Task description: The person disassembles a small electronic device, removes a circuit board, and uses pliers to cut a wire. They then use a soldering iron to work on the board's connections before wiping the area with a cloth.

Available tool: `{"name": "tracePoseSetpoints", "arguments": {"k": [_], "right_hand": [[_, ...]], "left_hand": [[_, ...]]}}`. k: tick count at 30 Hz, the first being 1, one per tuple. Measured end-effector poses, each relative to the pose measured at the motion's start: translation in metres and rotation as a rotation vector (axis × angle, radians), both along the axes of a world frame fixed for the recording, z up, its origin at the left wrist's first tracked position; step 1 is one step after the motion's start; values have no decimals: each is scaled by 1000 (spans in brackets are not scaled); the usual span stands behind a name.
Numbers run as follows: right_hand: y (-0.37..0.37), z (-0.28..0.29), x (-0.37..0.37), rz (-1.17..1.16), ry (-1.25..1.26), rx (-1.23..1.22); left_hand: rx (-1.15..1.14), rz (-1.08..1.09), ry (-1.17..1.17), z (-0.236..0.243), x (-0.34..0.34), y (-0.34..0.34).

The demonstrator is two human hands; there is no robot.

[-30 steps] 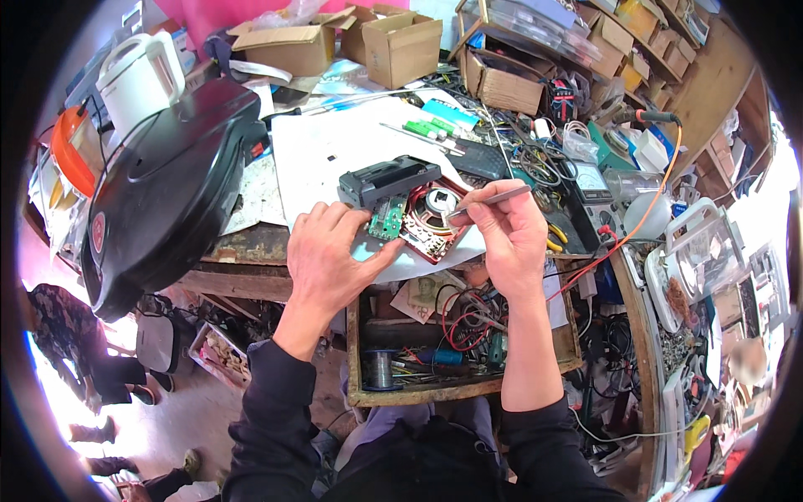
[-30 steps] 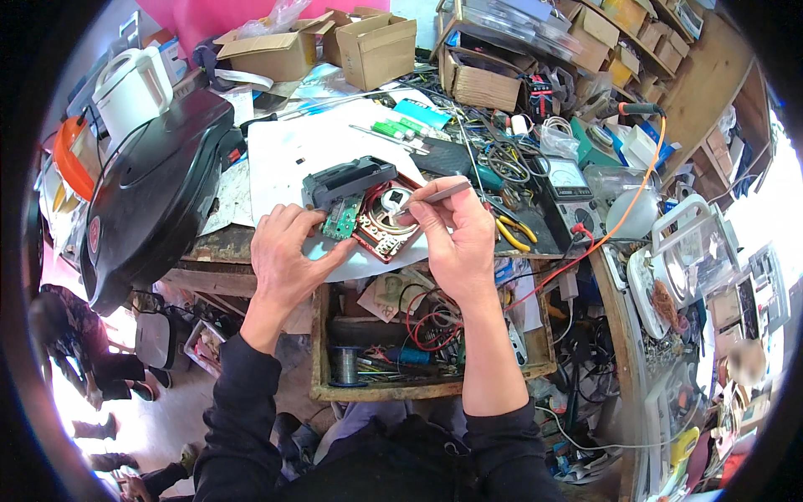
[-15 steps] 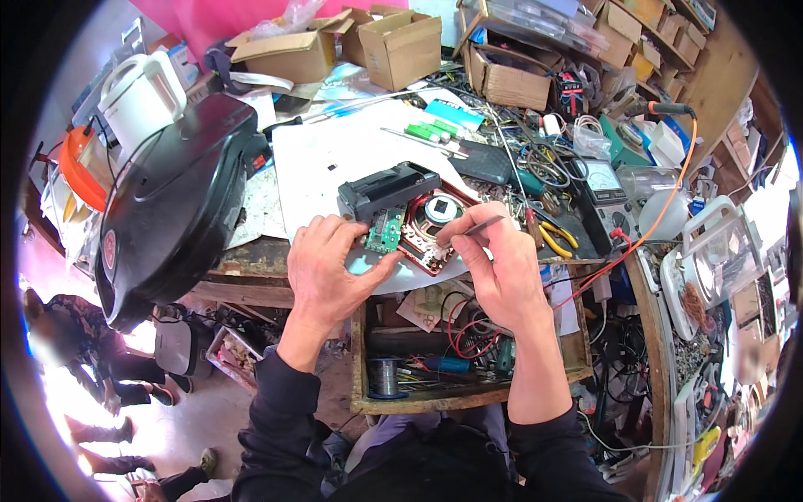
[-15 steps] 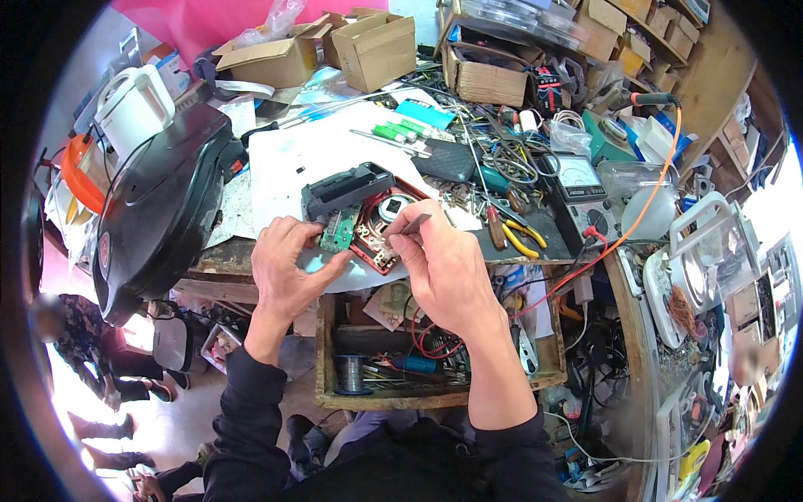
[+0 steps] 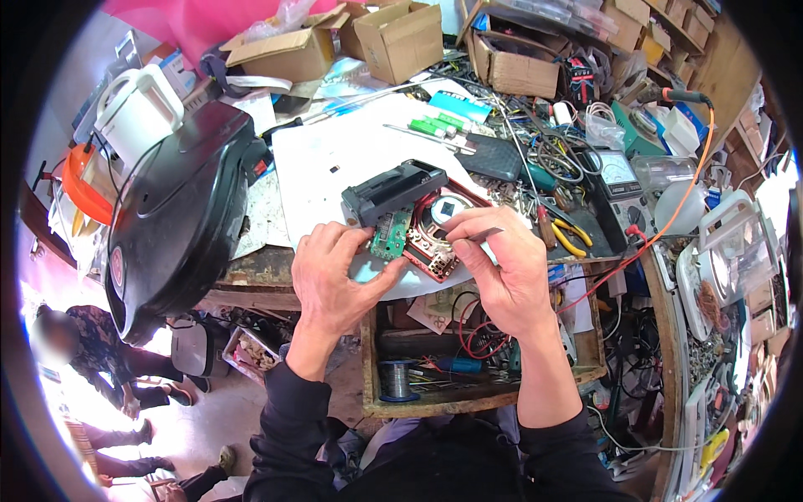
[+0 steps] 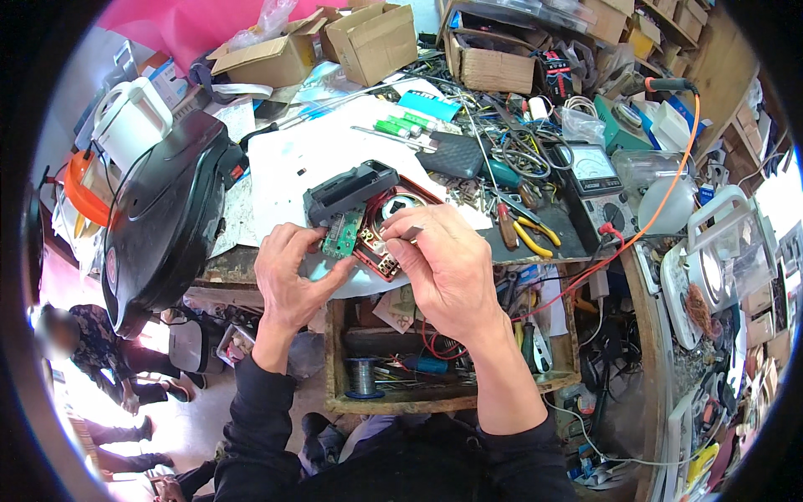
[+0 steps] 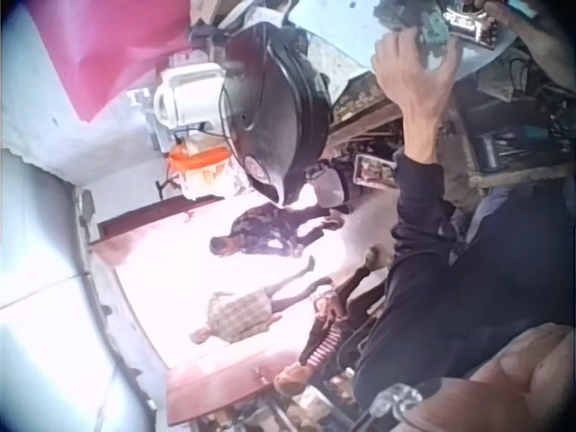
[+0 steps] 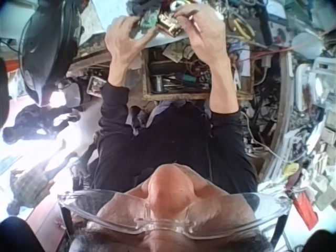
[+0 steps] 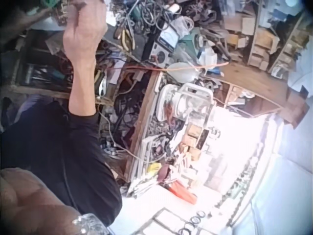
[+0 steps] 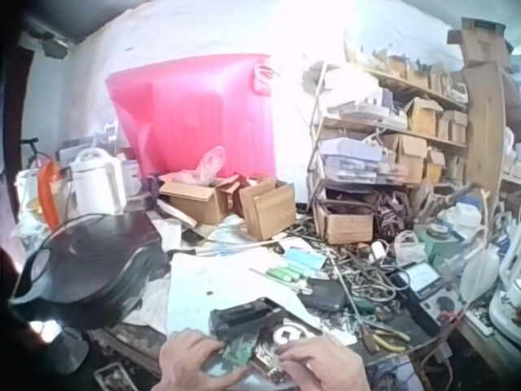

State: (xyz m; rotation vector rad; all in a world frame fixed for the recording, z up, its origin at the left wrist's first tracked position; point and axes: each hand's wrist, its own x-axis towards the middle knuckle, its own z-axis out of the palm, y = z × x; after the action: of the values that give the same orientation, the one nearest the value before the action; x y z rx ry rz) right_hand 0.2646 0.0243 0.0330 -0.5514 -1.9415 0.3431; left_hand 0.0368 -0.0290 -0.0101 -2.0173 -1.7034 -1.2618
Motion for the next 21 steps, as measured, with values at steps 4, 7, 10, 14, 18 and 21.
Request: {"name": "tracePoseSetpoints", "arguments": {"k": [4,7,10,14,18,21], "right_hand": [[-1,-4,1,-6,21,-33],[-7,-13,-2,30,138,-313],[-5,-18,-4,-41,85,-209],[-2,-18,-5,-41,60,-115],[10,-10,-5,-26,50,96],[9,-12,-2,-29,55,73]], "left_hand": [[26,-10,16,3,0,1],[11,2,15,0,0,1],[8,8,16,-1,0,2],[12,12,9,-1,1,1],[5,17,6,-1,0,1],[3,18,0,0,1,0]]}}
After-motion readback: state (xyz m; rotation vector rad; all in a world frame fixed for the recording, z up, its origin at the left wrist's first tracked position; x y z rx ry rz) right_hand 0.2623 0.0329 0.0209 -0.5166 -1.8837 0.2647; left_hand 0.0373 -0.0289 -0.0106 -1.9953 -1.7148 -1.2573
